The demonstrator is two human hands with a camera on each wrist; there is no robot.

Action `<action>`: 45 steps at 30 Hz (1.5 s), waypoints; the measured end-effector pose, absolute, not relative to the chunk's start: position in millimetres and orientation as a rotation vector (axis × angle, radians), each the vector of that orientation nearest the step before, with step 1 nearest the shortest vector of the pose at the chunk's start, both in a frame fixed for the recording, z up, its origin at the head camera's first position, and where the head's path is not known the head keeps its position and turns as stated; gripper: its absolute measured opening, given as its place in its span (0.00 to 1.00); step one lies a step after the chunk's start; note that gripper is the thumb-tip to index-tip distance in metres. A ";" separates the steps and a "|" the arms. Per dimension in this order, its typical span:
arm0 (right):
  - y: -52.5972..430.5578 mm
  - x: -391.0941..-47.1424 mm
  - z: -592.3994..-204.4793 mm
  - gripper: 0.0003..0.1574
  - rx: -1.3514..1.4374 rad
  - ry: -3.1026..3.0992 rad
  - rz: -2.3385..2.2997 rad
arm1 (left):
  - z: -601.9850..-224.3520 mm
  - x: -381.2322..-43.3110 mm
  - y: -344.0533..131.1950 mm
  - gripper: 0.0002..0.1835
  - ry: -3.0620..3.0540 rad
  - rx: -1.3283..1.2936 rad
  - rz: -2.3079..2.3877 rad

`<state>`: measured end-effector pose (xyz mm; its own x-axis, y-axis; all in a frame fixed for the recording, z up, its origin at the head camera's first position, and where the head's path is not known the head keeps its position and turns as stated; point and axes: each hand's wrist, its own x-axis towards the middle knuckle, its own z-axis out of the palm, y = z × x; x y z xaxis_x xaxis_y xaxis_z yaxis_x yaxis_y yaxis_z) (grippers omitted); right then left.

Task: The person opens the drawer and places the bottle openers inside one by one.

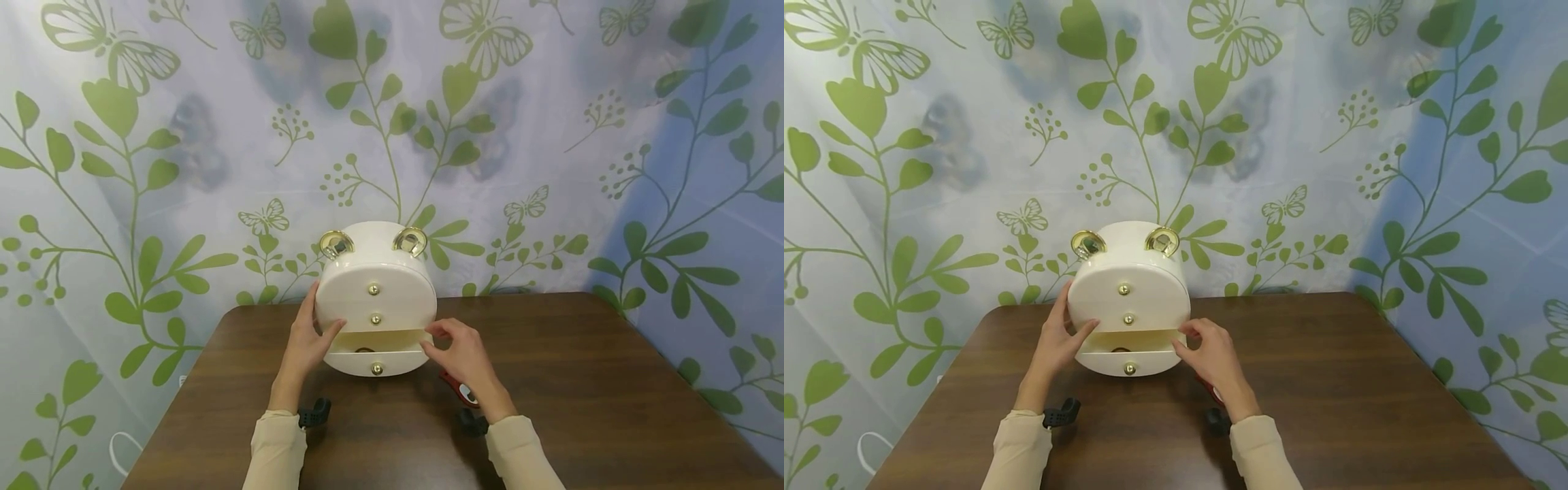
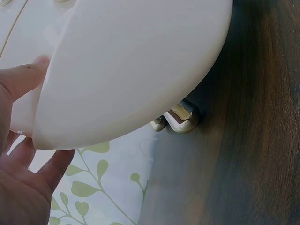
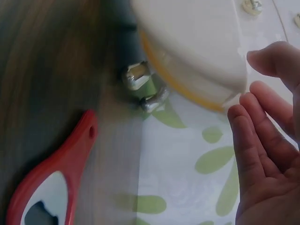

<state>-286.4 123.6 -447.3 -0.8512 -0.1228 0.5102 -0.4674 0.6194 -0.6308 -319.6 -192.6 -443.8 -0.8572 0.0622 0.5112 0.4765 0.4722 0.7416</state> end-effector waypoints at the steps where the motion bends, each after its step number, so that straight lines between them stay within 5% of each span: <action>1: 125.4 -286.5 -448.4 0.16 0.465 -2.436 1.115 | -443.9 -319.6 -192.3 0.52 -2.309 -0.450 -1.354; 45: 154.4 -283.8 -485.2 0.17 0.453 -2.810 0.944 | -445.6 -319.9 -194.1 0.51 -2.290 -0.451 -1.393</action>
